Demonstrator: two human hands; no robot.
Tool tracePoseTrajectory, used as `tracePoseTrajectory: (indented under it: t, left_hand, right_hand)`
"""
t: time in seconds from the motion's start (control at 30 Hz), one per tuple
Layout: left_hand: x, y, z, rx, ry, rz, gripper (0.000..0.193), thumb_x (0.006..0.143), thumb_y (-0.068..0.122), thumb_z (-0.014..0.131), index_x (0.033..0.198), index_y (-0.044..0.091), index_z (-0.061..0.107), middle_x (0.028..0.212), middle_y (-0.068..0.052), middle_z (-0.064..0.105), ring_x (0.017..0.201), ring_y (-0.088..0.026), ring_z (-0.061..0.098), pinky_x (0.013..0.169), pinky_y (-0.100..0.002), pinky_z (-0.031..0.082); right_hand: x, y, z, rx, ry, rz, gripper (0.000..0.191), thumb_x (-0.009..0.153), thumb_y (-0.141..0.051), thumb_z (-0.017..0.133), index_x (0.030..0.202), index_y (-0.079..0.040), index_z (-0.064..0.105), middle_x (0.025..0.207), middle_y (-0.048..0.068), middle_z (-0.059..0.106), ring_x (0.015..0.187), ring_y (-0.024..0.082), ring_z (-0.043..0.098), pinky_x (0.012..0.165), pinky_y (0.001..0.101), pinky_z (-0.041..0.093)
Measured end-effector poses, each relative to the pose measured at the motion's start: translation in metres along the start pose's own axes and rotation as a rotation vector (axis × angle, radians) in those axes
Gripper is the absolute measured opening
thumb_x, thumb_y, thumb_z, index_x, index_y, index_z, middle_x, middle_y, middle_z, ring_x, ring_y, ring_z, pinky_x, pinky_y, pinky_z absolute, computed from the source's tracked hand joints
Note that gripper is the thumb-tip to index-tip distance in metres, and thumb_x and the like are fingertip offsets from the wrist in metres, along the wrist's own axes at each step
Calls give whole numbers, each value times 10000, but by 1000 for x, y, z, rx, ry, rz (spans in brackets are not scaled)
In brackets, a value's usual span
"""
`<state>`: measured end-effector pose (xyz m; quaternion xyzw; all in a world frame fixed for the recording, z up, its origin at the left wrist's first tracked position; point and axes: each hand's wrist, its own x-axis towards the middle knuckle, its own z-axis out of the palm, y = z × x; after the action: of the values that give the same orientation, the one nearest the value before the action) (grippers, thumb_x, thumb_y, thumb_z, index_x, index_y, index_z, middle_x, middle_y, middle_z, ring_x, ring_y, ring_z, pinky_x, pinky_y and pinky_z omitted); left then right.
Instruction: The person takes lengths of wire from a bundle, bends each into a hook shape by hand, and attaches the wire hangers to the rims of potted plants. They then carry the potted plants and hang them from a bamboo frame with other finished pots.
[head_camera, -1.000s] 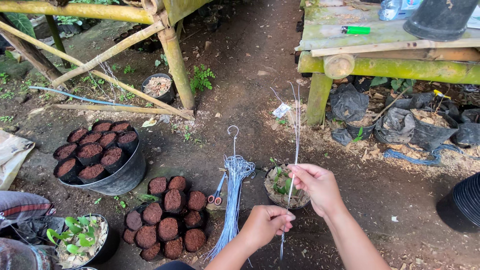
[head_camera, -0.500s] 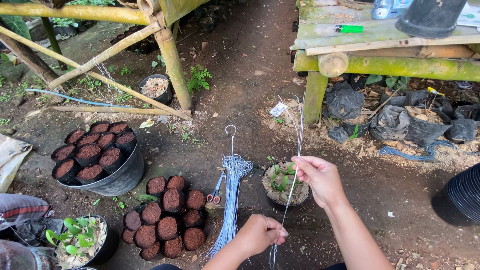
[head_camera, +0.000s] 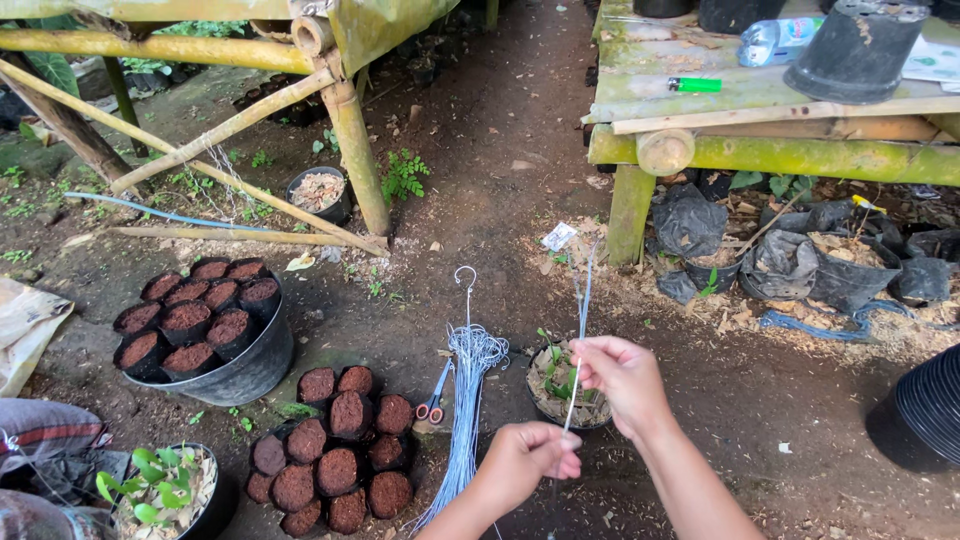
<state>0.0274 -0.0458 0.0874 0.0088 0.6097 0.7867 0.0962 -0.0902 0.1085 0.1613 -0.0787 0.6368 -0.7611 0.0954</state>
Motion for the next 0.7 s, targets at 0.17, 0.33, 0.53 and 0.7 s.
tracePoseTrajectory:
  t: [0.17, 0.33, 0.53, 0.7]
  left_hand:
    - [7, 22, 0, -113, 203, 49, 190, 998, 156, 602, 1064, 30, 729, 757, -20, 698, 605, -104, 642, 589, -260, 562]
    - [5, 24, 0, 6, 271, 220, 209, 1054, 204, 591, 997, 49, 719, 684, 47, 573, 547, -23, 438, 491, -200, 345]
    - [0, 28, -4, -42, 162, 156, 199, 1058, 206, 590, 1012, 72, 730, 688, 63, 555, 564, -14, 424, 502, -192, 327]
    - [-9, 35, -4, -82, 142, 85, 181, 1047, 206, 591, 1002, 80, 713, 689, 50, 583, 535, -22, 432, 493, -189, 351]
  right_hand:
    - [-8, 12, 15, 5, -85, 42, 176, 911, -92, 716, 1007, 48, 760, 785, 74, 704, 643, 115, 625, 586, 262, 526]
    - [-11, 12, 20, 147, -150, 88, 220, 936, -83, 673, 1084, 64, 745, 834, 73, 700, 682, 113, 629, 630, 266, 544]
    - [-1, 7, 12, 360, -151, 92, 207, 958, -81, 643, 1108, 49, 703, 914, 82, 712, 754, 100, 625, 693, 238, 534]
    - [2, 10, 15, 364, -134, 52, 169, 968, -85, 654, 1080, 29, 709, 902, 68, 701, 740, 96, 616, 678, 235, 522]
